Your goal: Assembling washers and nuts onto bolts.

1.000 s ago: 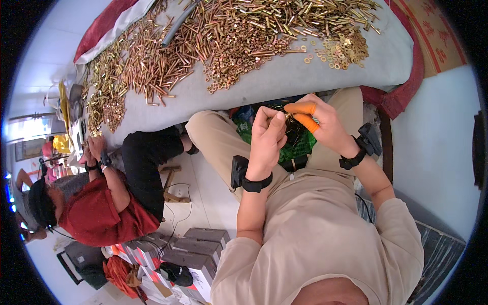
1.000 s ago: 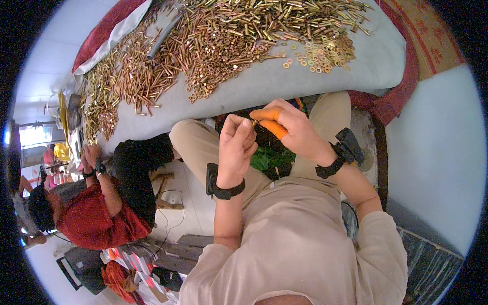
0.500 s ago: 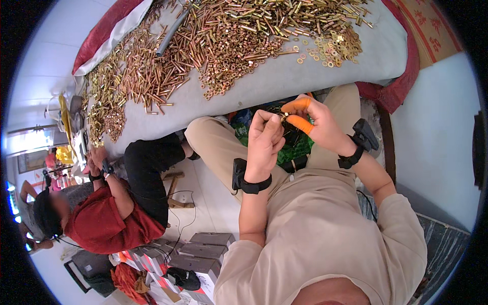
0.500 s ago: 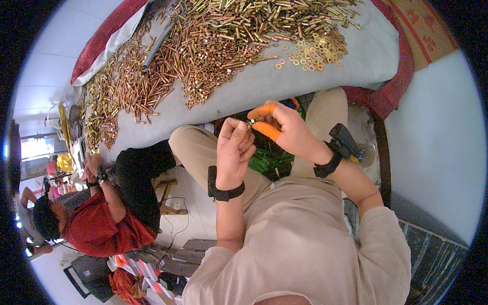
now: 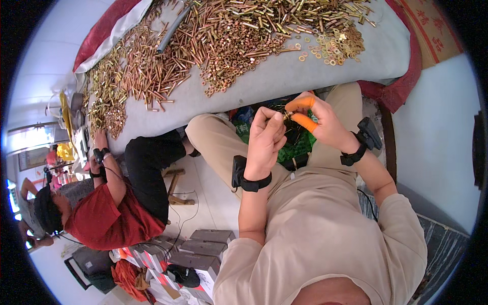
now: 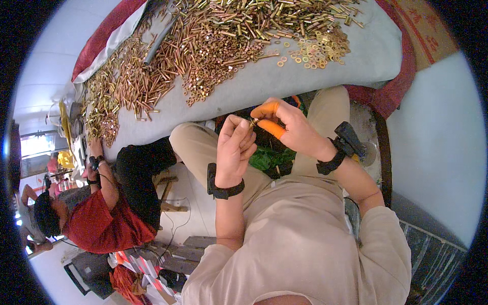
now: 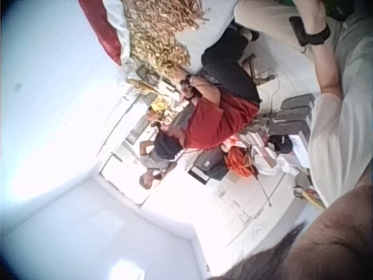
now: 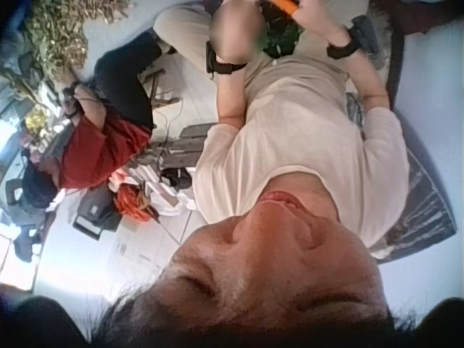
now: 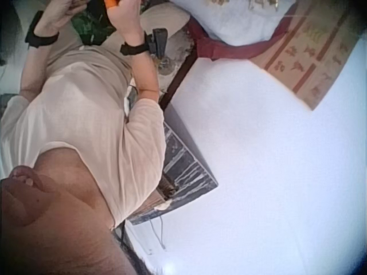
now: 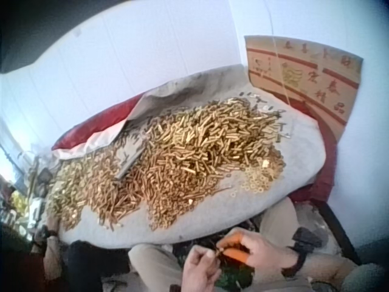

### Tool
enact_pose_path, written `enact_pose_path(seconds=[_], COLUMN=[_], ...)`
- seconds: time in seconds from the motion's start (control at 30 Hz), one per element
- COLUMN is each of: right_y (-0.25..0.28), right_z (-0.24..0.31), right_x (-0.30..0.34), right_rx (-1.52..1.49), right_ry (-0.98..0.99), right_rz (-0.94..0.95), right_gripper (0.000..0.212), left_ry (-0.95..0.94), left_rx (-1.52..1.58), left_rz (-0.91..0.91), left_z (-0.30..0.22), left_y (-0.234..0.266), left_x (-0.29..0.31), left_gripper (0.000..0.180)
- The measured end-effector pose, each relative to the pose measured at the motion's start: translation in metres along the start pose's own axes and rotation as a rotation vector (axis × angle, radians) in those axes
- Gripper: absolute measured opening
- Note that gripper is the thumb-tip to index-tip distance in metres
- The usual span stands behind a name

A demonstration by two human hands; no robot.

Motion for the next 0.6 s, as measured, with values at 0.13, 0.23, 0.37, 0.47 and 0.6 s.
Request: enact_pose_path(seconds=[0.13, 0.23, 0.37, 0.47, 0.6], right_y=[0.001, 0.001, -0.001, -0.003, -0.006], right_z=[-0.003, -0.006, -0.004, -0.012, -0.021], right_x=[0.002, 0.003, 0.002, 0.005, 0.004], right_rx=[0.022, 0.067, 0.097, -0.045, -0.33], right_ry=[0.002, -0.025, -0.048, -0.102, -0.308], right_rz=[0.019, 0.046, 0.064, 0.052, -0.024], right_gripper=[0.018, 0.017, 0.017, 0.016, 0.016], left_ry=[0.003, -0.006, -0.016, -0.028, -0.049], left_rx=[-0.006, -0.08, -0.078, -0.049, -0.033], left_rz=[0.01, -0.014, -0.039, -0.026, -0.04], left_z=[0.001, 0.005, 0.01, 0.008, 0.006], left_y=[-0.004, -0.005, 0.003, 0.0, -0.003], left_x=[0.001, 0.0, 0.001, 0.001, 0.001], left_gripper=[0.017, 0.017, 0.017, 0.017, 0.016])
Point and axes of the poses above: each hand's wrist, its own x-axis away from the middle knuckle, its own y-axis out of the back of the hand, z = x × y, the point moved 4 cm from there along -x, towards the middle knuckle
